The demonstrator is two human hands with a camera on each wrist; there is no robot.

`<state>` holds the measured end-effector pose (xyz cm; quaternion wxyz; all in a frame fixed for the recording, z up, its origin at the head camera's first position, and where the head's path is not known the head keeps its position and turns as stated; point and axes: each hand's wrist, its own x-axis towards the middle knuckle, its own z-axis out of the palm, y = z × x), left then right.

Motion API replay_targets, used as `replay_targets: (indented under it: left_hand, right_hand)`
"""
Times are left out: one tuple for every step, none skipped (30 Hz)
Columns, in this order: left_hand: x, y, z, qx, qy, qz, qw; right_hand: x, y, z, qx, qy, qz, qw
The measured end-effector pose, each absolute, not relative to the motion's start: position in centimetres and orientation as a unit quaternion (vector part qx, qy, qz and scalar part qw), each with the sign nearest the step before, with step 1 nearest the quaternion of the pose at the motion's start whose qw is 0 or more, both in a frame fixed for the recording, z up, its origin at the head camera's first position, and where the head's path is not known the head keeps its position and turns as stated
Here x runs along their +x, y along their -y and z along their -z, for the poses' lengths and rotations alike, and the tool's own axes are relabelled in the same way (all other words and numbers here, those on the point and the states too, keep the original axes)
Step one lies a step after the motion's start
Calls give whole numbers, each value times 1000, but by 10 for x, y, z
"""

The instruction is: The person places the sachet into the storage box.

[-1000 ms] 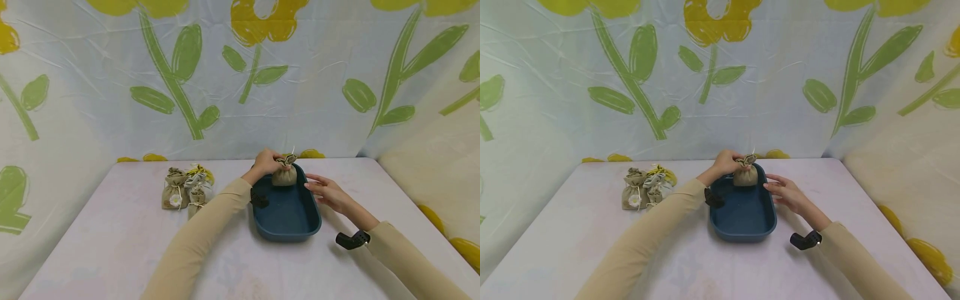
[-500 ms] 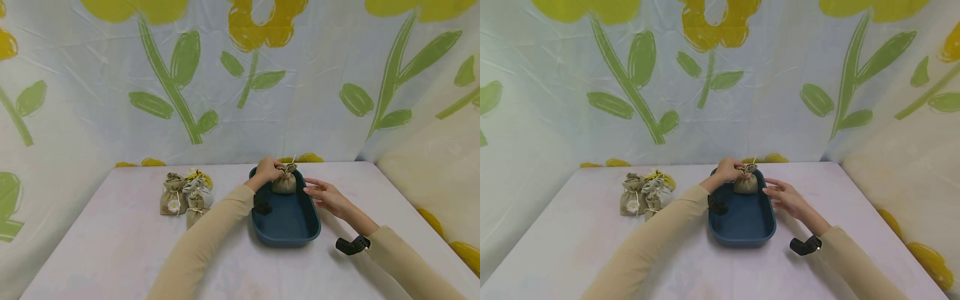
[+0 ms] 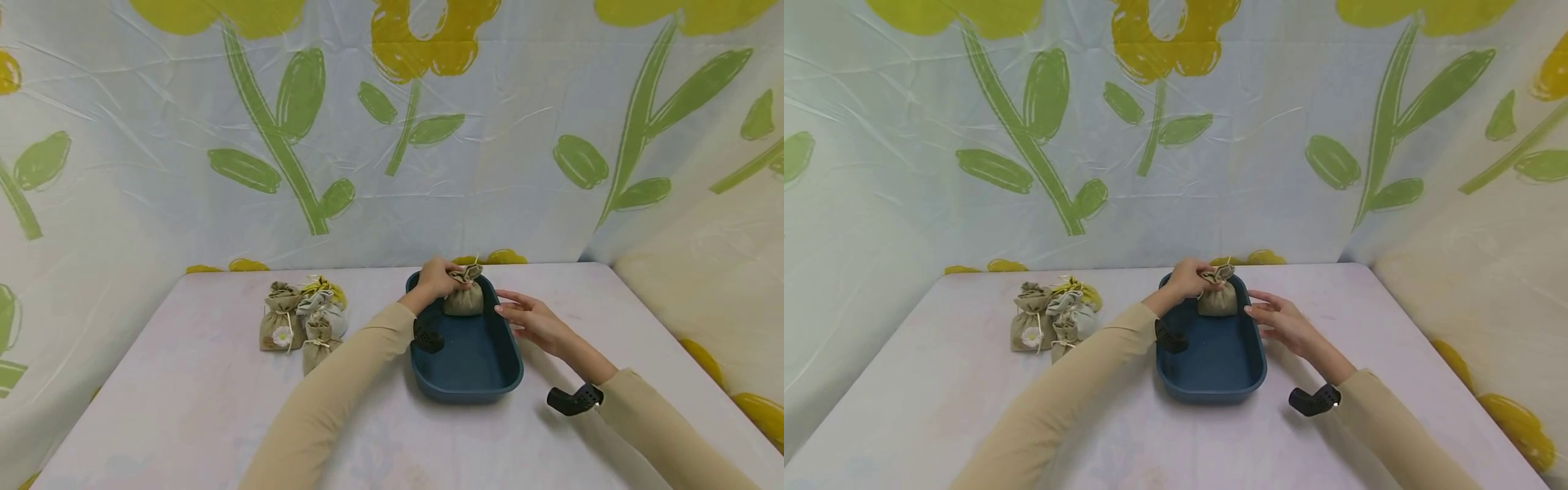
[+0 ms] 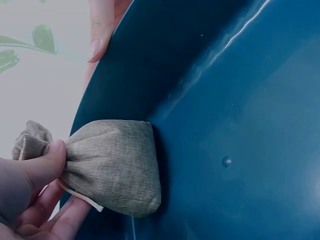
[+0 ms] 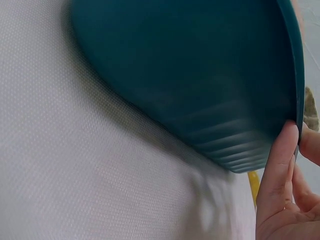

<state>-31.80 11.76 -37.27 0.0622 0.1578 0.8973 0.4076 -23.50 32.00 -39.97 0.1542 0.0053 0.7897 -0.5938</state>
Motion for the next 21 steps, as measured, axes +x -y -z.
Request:
replay_targets:
  left_hand:
    - [-318, -118, 372, 157, -895, -411, 67]
    - [-317, -117, 372, 158, -895, -412, 72]
    - [-317, -117, 371, 160, -895, -410, 77]
    - [-316, -117, 371, 162, -895, -408, 81]
    - [-316, -117, 370, 164, -895, -406, 86]
    - [-316, -116, 369, 167, -895, -404, 89]
    - [-315, -116, 369, 170, -895, -403, 92]
    - [-315, -116, 368, 173, -894, -402, 94]
    - [-315, -115, 367, 176, -893, -402, 97]
    - [-315, -115, 366, 178, -892, -403, 99]
    - [-314, -114, 365, 180, -891, -404, 100]
    - [-314, -114, 365, 184, -891, -402, 99]
    - [-314, -113, 365, 190, -892, -398, 97]
    - [-313, -113, 365, 196, -893, -394, 95]
    - [-313, -112, 365, 201, -893, -392, 94]
    - [-313, -111, 366, 206, -891, -393, 95]
    - [-313, -110, 366, 211, -890, -393, 96]
    - [-312, -108, 366, 214, -888, -394, 98]
    - [-312, -107, 366, 215, -886, -397, 102]
    - [-311, -106, 365, 213, -883, -403, 107]
    - [-311, -105, 364, 212, -880, -409, 112]
  right_hand:
    - [-235, -320, 400, 5, -789, 595, 155]
    - [-235, -320, 400, 5, -788, 595, 156]
    - [-235, -320, 400, 5, -788, 596, 156]
    - [-235, -320, 400, 6, -788, 596, 155]
    - [-235, -320, 400, 6, -788, 596, 155]
    - [-235, -320, 400, 6, -789, 595, 154]
    - [-235, -320, 399, 6, -789, 594, 153]
    - [-235, -320, 399, 6, -790, 594, 152]
    - [-236, -319, 399, 6, -790, 594, 152]
    - [-236, -319, 398, 6, -790, 594, 151]
    - [-236, -319, 398, 5, -791, 593, 151]
    - [-236, -319, 398, 5, -791, 593, 151]
    - [-236, -319, 398, 5, -790, 594, 151]
    - [-235, -319, 398, 5, -789, 595, 152]
    - [-235, -320, 398, 5, -789, 595, 153]
    - [-234, -320, 398, 4, -788, 596, 153]
    - [-234, -320, 398, 5, -788, 596, 153]
    - [-234, -320, 398, 5, -788, 596, 153]
    - [-234, -320, 399, 5, -788, 596, 153]
    - [-234, -320, 399, 5, -789, 595, 152]
    - [-234, -320, 399, 6, -790, 594, 152]
